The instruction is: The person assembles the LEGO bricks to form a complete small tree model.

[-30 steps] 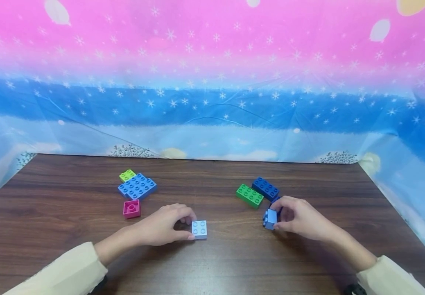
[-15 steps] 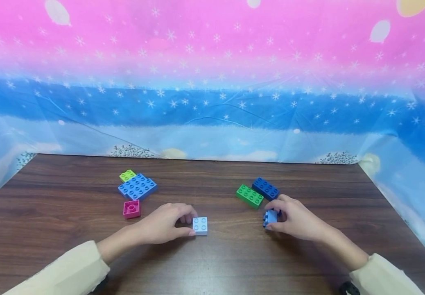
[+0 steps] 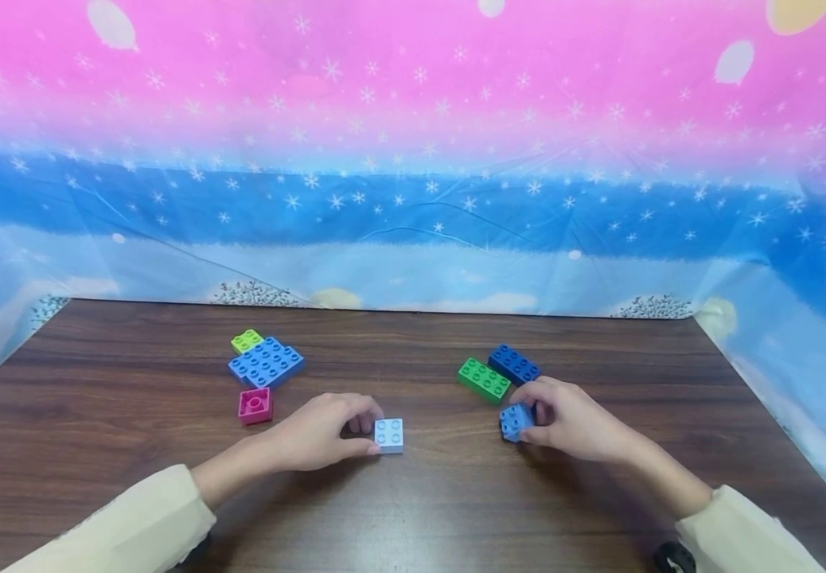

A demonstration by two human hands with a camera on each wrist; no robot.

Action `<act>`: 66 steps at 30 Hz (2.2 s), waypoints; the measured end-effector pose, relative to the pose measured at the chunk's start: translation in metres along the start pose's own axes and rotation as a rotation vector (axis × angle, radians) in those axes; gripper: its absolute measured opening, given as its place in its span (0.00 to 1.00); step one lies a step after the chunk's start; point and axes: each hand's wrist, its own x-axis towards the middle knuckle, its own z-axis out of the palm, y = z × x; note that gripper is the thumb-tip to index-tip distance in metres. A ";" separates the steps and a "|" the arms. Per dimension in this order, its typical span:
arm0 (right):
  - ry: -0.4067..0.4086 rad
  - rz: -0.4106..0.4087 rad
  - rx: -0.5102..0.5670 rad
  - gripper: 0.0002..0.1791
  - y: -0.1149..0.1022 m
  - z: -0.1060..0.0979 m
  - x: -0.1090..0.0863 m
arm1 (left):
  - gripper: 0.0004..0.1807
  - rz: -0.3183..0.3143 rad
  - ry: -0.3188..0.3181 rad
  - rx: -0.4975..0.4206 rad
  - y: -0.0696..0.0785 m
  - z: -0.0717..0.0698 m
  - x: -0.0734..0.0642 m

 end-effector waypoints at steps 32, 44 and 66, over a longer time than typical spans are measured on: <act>-0.107 -0.027 0.193 0.18 -0.050 0.026 0.045 | 0.13 0.003 0.007 0.011 0.000 0.001 0.003; -0.106 -0.025 0.248 0.17 -0.062 0.041 0.056 | 0.12 -0.017 0.012 -0.003 -0.001 0.002 0.003; -0.122 -0.117 0.307 0.16 -0.072 0.060 0.069 | 0.11 0.020 0.034 0.027 -0.001 0.004 0.004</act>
